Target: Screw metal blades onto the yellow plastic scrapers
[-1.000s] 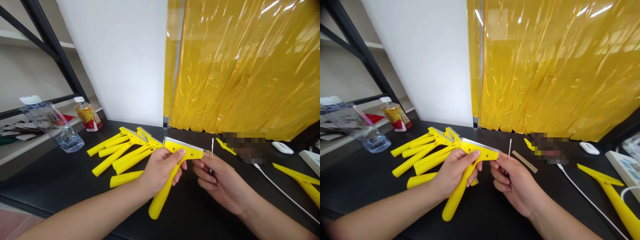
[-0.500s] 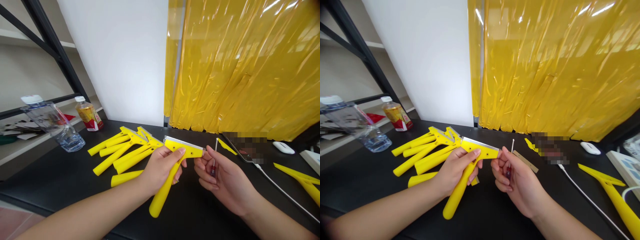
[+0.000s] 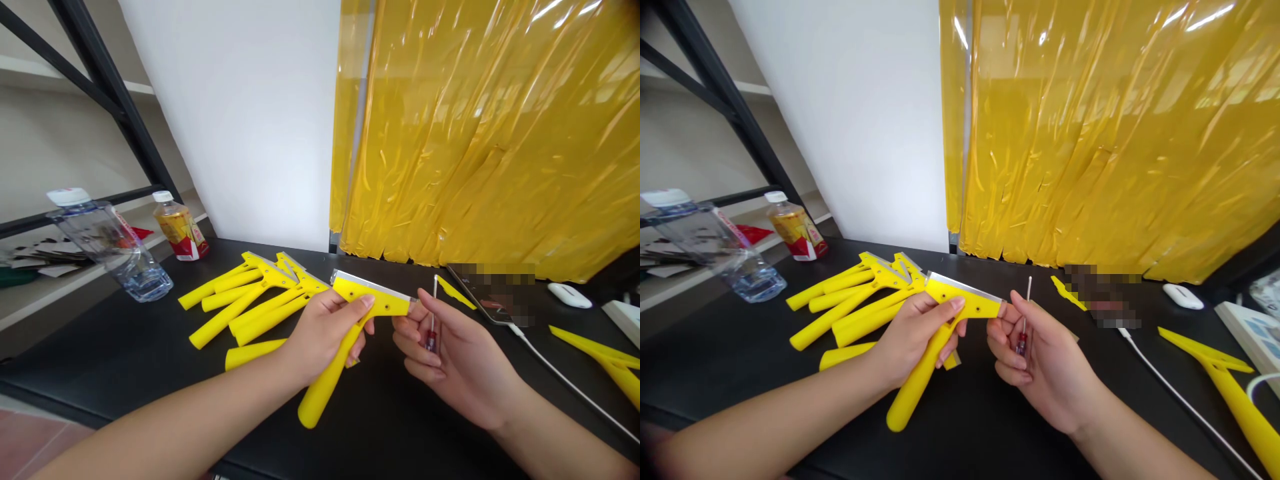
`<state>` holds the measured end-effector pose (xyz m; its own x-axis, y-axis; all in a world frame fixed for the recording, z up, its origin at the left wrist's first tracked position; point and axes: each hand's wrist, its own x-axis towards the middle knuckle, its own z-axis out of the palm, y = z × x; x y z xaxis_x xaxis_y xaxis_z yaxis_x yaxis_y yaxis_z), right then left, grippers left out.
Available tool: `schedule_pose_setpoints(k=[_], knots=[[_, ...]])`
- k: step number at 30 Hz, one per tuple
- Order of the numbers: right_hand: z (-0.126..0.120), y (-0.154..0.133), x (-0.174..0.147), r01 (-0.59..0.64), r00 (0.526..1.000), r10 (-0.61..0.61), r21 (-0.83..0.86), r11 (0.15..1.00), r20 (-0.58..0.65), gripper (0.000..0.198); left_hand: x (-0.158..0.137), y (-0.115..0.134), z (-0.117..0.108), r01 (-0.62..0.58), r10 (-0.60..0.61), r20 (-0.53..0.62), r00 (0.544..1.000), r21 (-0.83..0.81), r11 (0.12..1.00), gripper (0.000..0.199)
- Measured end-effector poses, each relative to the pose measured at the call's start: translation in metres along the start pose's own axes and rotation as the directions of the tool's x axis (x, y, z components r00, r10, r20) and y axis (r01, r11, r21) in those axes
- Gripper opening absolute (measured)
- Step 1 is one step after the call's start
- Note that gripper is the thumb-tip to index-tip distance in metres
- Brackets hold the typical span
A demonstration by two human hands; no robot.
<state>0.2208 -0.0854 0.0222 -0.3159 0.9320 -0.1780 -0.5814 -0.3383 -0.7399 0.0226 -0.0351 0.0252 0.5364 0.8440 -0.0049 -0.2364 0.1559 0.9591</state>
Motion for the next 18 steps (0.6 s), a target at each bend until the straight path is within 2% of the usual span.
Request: schedule_pose_setpoints(k=[5, 10, 14, 18], knots=[[-0.001, -0.002, -0.002, 0.059, 0.998, -0.062, -0.098, 0.993, -0.027, 0.034, -0.001, 0.001, 0.001, 0.001, -0.001, 0.021, 1.0, -0.009, 1.0, 0.037], [-0.006, 0.003, 0.003, 0.01, 1.0, -0.009, -0.08, 0.997, 0.021, 0.04, -0.002, 0.0, 0.002, 0.018, -0.017, 0.019, 1.0, -0.041, 0.999, 0.038], [-0.011, 0.01, 0.009, 0.055, 0.998, -0.054, -0.117, 0.992, 0.012, 0.034, -0.002, -0.003, 0.001, 0.039, -0.037, 0.036, 0.999, -0.074, 0.997, 0.039], [-0.013, 0.013, 0.011, 0.009, 0.998, -0.002, -0.107, 0.994, 0.062, 0.044, -0.002, -0.004, 0.002, 0.029, -0.025, 0.041, 0.999, -0.09, 0.996, 0.038]])
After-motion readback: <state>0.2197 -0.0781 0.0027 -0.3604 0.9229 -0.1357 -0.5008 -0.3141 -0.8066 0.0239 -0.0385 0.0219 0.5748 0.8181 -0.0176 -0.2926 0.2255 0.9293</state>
